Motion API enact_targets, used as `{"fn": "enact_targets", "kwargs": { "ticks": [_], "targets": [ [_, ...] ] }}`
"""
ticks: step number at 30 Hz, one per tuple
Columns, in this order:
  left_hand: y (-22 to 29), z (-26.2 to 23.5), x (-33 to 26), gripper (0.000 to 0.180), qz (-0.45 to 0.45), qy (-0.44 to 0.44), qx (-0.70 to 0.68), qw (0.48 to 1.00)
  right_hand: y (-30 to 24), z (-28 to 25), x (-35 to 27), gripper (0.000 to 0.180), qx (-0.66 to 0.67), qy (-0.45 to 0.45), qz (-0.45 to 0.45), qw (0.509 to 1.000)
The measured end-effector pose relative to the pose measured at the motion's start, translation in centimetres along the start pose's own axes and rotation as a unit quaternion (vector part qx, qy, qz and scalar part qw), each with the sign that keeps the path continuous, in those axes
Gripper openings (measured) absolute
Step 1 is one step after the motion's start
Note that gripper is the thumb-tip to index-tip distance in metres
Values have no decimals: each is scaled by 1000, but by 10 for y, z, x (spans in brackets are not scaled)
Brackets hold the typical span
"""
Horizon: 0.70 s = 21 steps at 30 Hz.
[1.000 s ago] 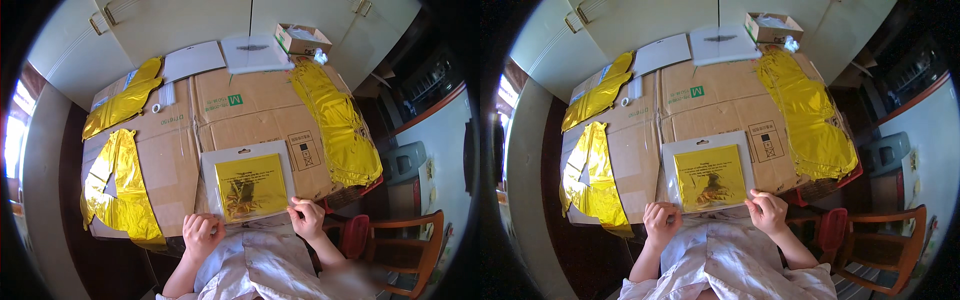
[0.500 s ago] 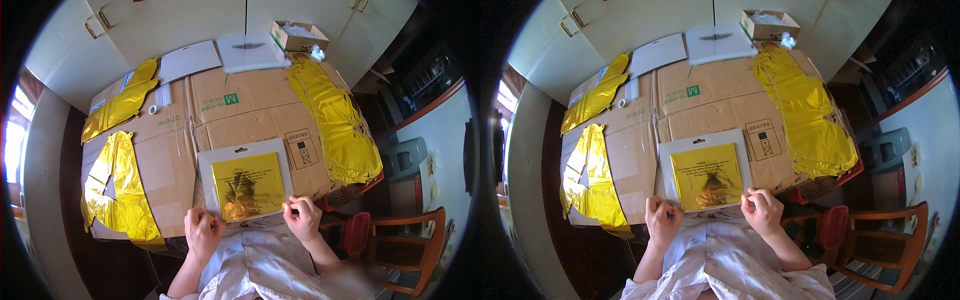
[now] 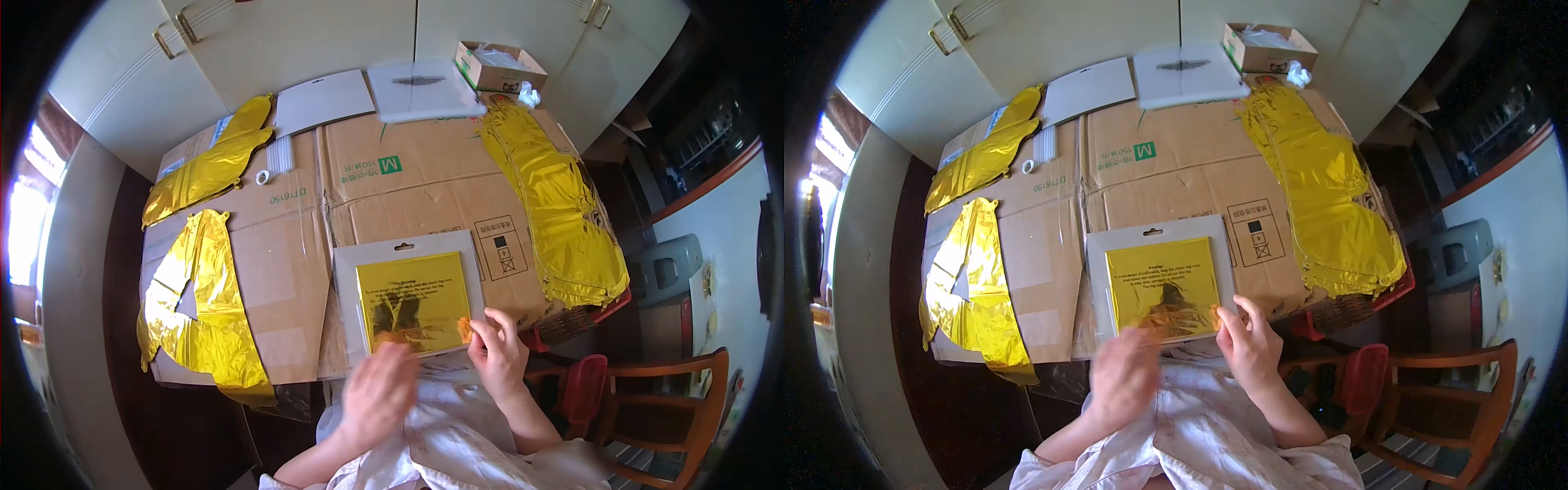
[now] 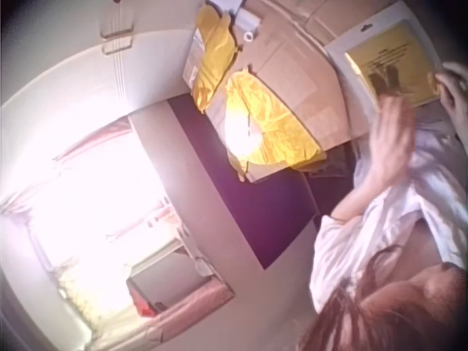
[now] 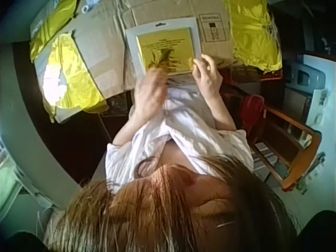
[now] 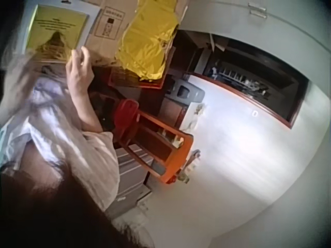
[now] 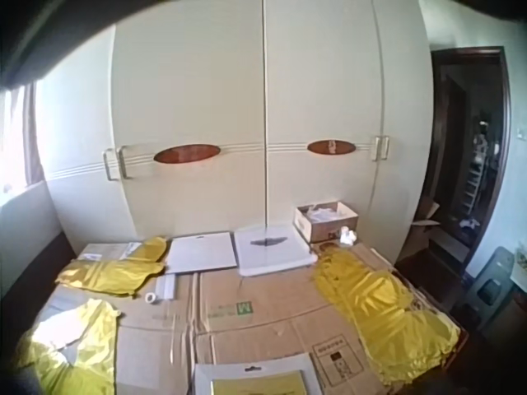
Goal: Fold and prepare large gold foil balloons for packaging at a manual workstation.
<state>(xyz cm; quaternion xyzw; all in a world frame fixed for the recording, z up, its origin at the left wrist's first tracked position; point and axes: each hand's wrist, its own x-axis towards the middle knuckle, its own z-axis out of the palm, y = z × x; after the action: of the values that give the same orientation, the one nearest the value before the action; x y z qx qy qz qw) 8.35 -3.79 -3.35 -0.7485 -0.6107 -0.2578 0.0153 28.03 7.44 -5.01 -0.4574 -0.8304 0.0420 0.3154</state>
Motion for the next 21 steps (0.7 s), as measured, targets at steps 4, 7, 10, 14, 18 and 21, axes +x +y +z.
{"fn": "enact_targets", "kwargs": {
  "ticks": [4,7,10,14,18,21],
  "targets": [
    [18,21,11,67,10,-123,68,990,1,-4,1,29,-5,-20,-25,999],
    [13,21,5,71,-17,-133,81,988,1,-5,-3,27,1,-21,-35,999],
    [8,12,1,74,-45,-153,101,982,2,-2,0,25,11,-4,-45,999],
    [-3,4,-2,84,-85,-158,85,980,6,-1,-1,23,13,13,-47,999],
    [-19,2,-18,89,-96,-125,92,983,11,-4,-5,25,14,18,-69,997],
    [-19,-4,-17,86,-104,-130,83,983,7,-12,-10,30,39,-7,-40,998]
  ]
}}
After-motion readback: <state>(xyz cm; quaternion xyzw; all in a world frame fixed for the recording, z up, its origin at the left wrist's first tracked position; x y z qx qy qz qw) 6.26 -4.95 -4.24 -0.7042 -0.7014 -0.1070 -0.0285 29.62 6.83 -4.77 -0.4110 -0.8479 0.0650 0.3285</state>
